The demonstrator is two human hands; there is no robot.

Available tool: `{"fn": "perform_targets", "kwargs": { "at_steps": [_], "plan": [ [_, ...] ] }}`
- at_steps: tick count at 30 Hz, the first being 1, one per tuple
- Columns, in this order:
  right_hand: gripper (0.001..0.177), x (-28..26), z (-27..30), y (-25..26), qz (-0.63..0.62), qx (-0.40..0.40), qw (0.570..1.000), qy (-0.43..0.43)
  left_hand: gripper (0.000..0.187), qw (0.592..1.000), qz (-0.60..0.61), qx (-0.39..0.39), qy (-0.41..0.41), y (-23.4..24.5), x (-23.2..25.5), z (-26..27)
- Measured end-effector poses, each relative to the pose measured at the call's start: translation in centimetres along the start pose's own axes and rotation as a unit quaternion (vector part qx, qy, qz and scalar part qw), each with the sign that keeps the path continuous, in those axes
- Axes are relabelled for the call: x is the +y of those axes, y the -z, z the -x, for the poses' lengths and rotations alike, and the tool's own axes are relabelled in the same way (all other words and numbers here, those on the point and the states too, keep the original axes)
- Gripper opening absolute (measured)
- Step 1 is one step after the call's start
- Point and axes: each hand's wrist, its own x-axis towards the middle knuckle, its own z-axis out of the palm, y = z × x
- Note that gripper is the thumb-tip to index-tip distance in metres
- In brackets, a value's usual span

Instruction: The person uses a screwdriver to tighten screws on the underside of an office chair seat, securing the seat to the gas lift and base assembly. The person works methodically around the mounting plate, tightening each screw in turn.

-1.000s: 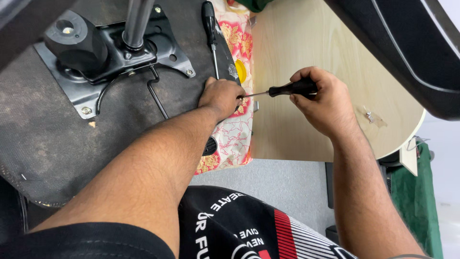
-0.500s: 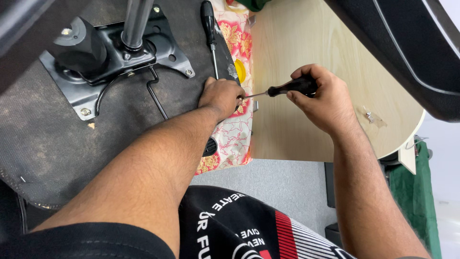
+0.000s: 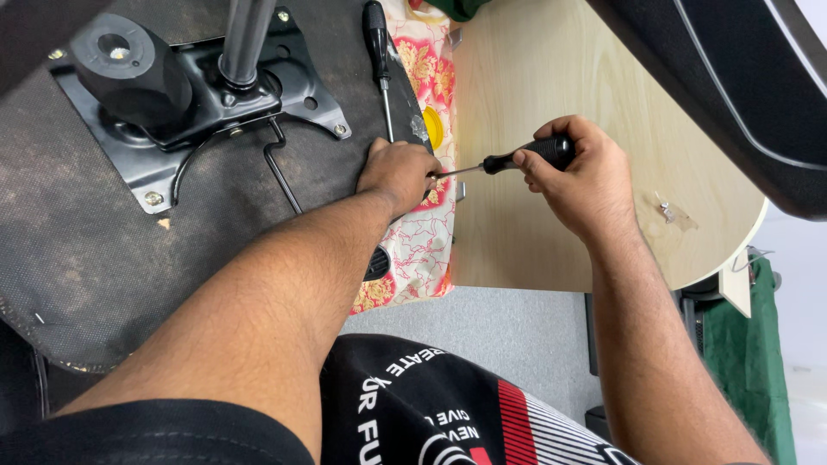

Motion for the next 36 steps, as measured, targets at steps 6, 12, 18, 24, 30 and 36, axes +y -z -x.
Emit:
{"fn": "perform_targets", "kwargs": {
  "at_steps": [6,12,18,24,30,36],
  "plan": [
    [0.025,-0.2,-0.1,0.0,0.000,-0.006,1.000,-0.011,0.023,1.000,-0.001,-0.002,0.004,0.1,0.1,0.0],
    [0.025,-0.8,0.1,0.1,0.016,-0.007,0.999,-0.027,0.022,1.000,0.002,-0.011,0.009,0.4,0.2,0.2],
    [0.027,-1.1,0.1,0.0,0.024,-0.002,1.000,-0.001,0.024,1.000,-0.001,-0.001,0.005,0.2,0.1,0.0],
    [0.039,-0.7,-0.3,0.3,0.081,-0.017,0.996,0.017,0.025,1.000,-0.003,0.005,-0.002,0.0,0.0,0.0],
    [0.036,0.6,-0.6,1.1,0.086,-0.024,0.966,0.245,0.025,1.000,0.008,0.012,-0.009,0.0,-0.1,0.0],
    [0.030,-0.3,-0.9,1.0,0.100,-0.023,0.982,0.161,0.023,1.000,0.016,0.012,-0.010,0.4,0.0,0.2]
  ]
}}
